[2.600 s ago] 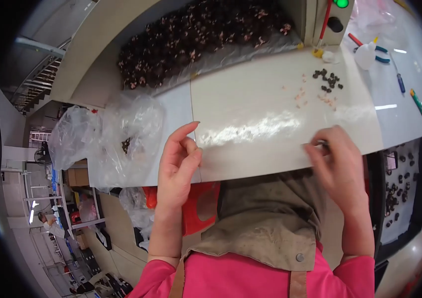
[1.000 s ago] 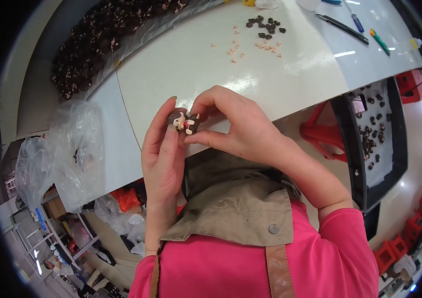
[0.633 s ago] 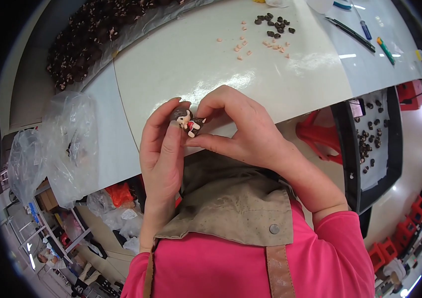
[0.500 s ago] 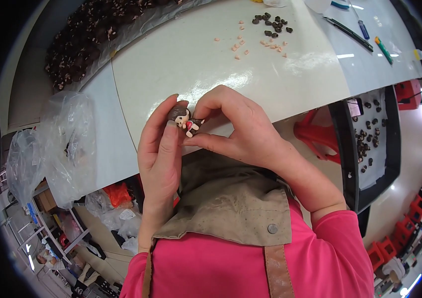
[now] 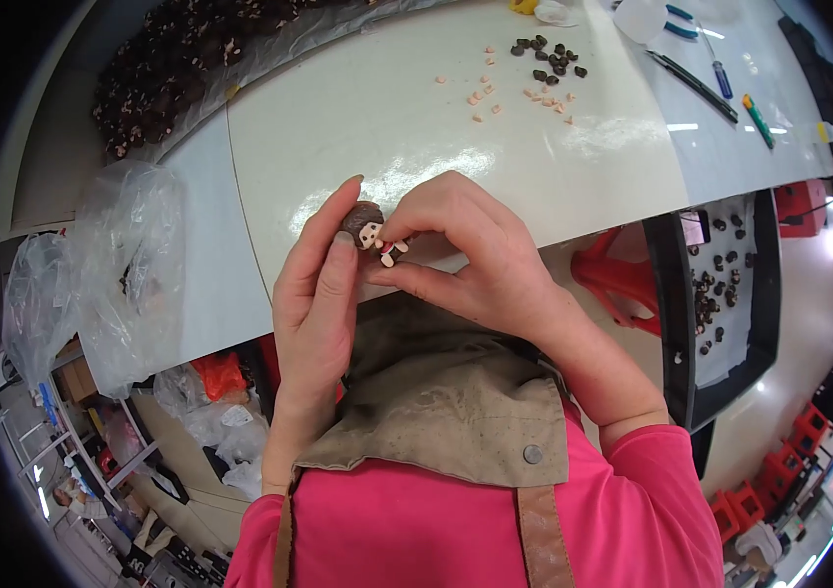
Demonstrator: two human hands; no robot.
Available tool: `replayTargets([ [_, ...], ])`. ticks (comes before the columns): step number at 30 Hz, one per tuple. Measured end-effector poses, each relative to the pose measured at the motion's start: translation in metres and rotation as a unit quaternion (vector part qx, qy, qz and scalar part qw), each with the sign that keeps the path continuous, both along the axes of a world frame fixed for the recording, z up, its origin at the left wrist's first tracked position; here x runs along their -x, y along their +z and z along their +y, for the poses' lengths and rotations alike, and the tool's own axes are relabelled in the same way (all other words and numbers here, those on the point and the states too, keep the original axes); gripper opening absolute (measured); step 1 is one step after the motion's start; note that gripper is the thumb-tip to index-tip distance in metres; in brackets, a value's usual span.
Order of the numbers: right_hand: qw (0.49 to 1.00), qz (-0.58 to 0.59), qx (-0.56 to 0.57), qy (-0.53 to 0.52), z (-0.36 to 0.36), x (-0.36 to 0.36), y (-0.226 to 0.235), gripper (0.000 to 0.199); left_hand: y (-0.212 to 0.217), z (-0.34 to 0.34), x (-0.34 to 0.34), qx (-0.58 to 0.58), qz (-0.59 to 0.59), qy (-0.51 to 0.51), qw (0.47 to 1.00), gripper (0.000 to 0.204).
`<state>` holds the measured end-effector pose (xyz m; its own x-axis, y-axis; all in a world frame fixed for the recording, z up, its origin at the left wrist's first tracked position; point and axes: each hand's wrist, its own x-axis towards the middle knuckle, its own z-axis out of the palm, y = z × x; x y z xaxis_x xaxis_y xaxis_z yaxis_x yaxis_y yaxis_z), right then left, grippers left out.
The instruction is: Assemble small toy figures by connecting heads, hair, and accessories using small tools.
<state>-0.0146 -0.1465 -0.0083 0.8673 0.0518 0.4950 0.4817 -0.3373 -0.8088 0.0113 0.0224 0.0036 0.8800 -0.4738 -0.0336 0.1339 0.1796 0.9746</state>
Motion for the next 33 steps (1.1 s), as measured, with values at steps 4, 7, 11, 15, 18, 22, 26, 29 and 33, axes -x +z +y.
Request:
replayTargets([
  [4, 1.0, -0.01, -0.013, 0.001, 0.0009, 0.0012, -0.0027, 0.035, 0.0013, -0.0006, -0.001, -0.009, 0.008, 0.0, 1.0, 0.034],
  [7, 1.0, -0.005, -0.016, 0.013, -0.002, 0.0012, -0.0016, 0.034, 0.0028, -0.0007, -0.0009, -0.008, 0.016, -0.004, 1.0, 0.033],
  [11, 1.0, -0.009, -0.012, 0.018, -0.0053, 0.0016, -0.0012, 0.034, 0.0037, -0.0027, -0.0013, -0.008, 0.001, -0.014, 1.0, 0.032],
  [15, 1.0, 0.006, -0.025, 0.018, -0.0047, 0.0024, -0.0007, 0.034, 0.0028, -0.0025, -0.002, 0.006, 0.013, -0.018, 1.0, 0.032],
  [18, 0.999, 0.013, -0.03, 0.012, -0.0043, 0.0031, -0.0011, 0.034, 0.0041, -0.0028, -0.0022, 0.001, 0.01, -0.019, 1.0, 0.032],
  [22, 0.999, 0.031, -0.041, 0.014, -0.0036, 0.006, -0.0021, 0.037, 0.0073, -0.0038, -0.0031, 0.015, 0.029, -0.024, 0.999, 0.031],
  [26, 0.999, 0.034, -0.035, 0.016, -0.004, 0.0072, -0.0045, 0.041, 0.0088, -0.0028, -0.0045, 0.015, 0.043, -0.035, 0.998, 0.03],
  [29, 0.999, 0.031, -0.034, 0.019, -0.0033, 0.0068, -0.0045, 0.042, 0.0092, -0.0024, -0.0047, 0.022, 0.059, -0.035, 0.997, 0.029],
  [33, 0.998, 0.037, -0.053, 0.013, -0.001, 0.0056, -0.0028, 0.039, 0.0094, -0.0018, -0.0059, 0.021, 0.067, -0.042, 0.997, 0.029],
])
